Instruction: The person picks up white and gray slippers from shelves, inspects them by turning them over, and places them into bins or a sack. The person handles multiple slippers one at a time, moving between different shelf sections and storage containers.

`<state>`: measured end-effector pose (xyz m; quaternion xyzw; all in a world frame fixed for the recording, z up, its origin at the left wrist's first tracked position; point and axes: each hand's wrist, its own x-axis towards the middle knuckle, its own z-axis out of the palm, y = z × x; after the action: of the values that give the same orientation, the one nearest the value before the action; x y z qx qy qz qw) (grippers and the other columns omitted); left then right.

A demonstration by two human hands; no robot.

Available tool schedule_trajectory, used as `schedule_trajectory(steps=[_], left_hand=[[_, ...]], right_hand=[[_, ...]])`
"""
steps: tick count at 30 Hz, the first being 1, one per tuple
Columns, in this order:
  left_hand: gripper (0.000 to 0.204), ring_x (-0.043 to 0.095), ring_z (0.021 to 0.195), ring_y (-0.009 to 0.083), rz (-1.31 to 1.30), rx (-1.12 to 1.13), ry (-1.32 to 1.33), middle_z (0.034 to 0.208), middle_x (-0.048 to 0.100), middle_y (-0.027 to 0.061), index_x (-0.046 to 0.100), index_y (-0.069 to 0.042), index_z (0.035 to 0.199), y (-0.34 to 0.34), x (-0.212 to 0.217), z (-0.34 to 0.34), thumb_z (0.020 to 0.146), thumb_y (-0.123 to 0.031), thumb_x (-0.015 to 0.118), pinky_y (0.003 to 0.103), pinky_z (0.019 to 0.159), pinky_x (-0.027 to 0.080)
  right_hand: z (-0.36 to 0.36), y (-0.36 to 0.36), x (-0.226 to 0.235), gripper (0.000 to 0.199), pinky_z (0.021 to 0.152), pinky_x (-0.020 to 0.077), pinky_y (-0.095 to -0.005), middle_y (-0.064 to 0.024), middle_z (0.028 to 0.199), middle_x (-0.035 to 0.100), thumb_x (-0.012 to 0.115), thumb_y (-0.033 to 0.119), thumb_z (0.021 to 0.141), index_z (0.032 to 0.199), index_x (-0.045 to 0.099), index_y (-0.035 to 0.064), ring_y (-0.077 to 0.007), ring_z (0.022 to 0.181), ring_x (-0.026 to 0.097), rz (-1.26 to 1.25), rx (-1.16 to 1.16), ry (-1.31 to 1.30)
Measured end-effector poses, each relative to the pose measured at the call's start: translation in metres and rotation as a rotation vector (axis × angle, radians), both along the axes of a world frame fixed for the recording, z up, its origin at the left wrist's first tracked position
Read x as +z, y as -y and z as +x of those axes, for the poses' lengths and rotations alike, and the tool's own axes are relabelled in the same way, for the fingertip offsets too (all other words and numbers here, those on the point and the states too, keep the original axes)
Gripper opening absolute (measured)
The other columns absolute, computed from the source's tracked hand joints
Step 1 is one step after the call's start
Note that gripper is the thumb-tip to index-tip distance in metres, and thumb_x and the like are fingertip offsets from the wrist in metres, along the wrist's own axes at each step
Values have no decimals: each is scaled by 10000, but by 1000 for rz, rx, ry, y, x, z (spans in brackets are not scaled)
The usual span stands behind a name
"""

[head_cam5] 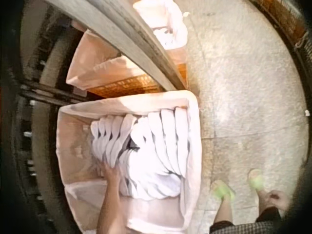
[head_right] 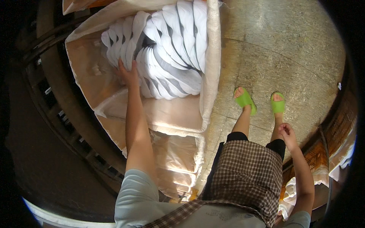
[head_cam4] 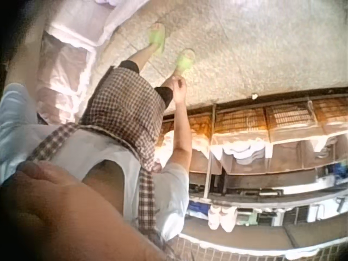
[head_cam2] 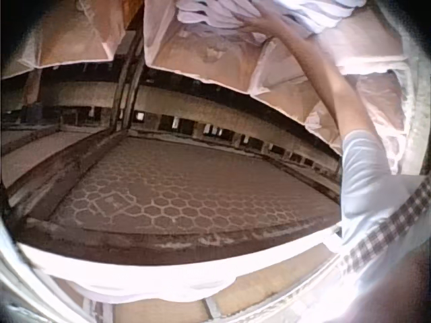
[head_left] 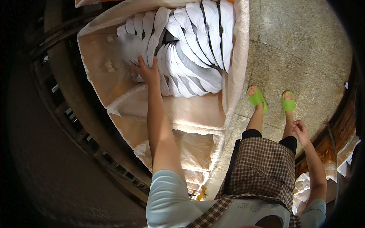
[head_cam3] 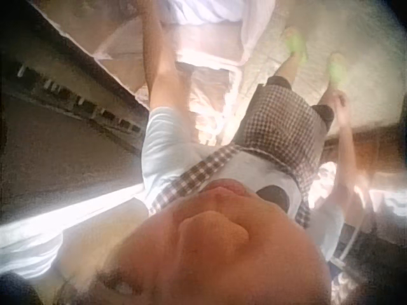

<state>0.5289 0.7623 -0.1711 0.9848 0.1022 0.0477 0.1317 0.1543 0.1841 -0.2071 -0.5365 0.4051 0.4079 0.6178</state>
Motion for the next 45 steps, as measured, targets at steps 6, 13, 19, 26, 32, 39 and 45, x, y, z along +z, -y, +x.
schedule_trajectory(steps=[6, 13, 19, 26, 32, 39, 45], left_hand=[[930, 131, 1311, 492, 116, 4, -232, 1400, 14, 375, 214, -125, 1407, 4, 14, 24, 717, -546, 674, 562, 1006, 259], [831, 224, 1310, 449, 139, 149, -89, 1413, 183, 324, 209, -10, 1391, 70, 45, -21, 811, -466, 592, 501, 1048, 241], [708, 336, 1268, 380, -797, -5, -490, 1372, 330, 237, 249, 37, 1367, 275, 155, -228, 816, -195, 627, 401, 1060, 261], [378, 571, 1023, 225, -853, -389, -197, 1124, 584, 93, 557, -69, 1124, 296, 440, -337, 760, -88, 655, 353, 866, 462], [542, 568, 972, 251, -858, 281, 910, 1153, 477, 156, 240, -74, 1326, 104, 560, -375, 873, -89, 537, 339, 719, 523], [667, 322, 1279, 246, -1233, 766, 1028, 1396, 319, 104, 270, -165, 1382, -150, 517, -412, 860, -484, 537, 478, 967, 327], [824, 227, 1326, 257, -1441, 729, 1067, 1427, 242, 117, 202, -117, 1416, -288, 441, -373, 814, -574, 533, 438, 1037, 246]], right_hand=[[-9, -9, -35, 137, 737, 426, -251, -8, 838, 512, 561, 134, 889, 965, 521, 27, -111, 768, 493, -58, 80, 43], [35, -12, 13, 117, 730, 419, -256, 4, 821, 505, 566, 114, 873, 937, 514, 30, -97, 755, 473, -6, 179, 196], [56, 41, 96, 117, 675, 402, -232, 23, 768, 472, 562, 131, 880, 912, 511, 30, -76, 713, 449, 10, 242, 454], [49, 95, 151, 119, 633, 425, -250, 10, 781, 505, 530, 180, 903, 889, 515, 63, -94, 710, 482, -38, 310, 512], [55, 86, 192, 152, 524, 382, -248, 3, 770, 549, 523, 254, 900, 900, 515, 102, -97, 636, 524, -108, 485, 418], [14, 22, 217, 156, 549, 434, -297, -56, 792, 563, 532, 192, 884, 905, 521, 38, -144, 651, 546, -227, 556, 406], [-50, -29, 199, 189, 571, 479, -295, -64, 809, 574, 536, 173, 851, 947, 522, 11, -163, 679, 566, -278, 496, 446]])
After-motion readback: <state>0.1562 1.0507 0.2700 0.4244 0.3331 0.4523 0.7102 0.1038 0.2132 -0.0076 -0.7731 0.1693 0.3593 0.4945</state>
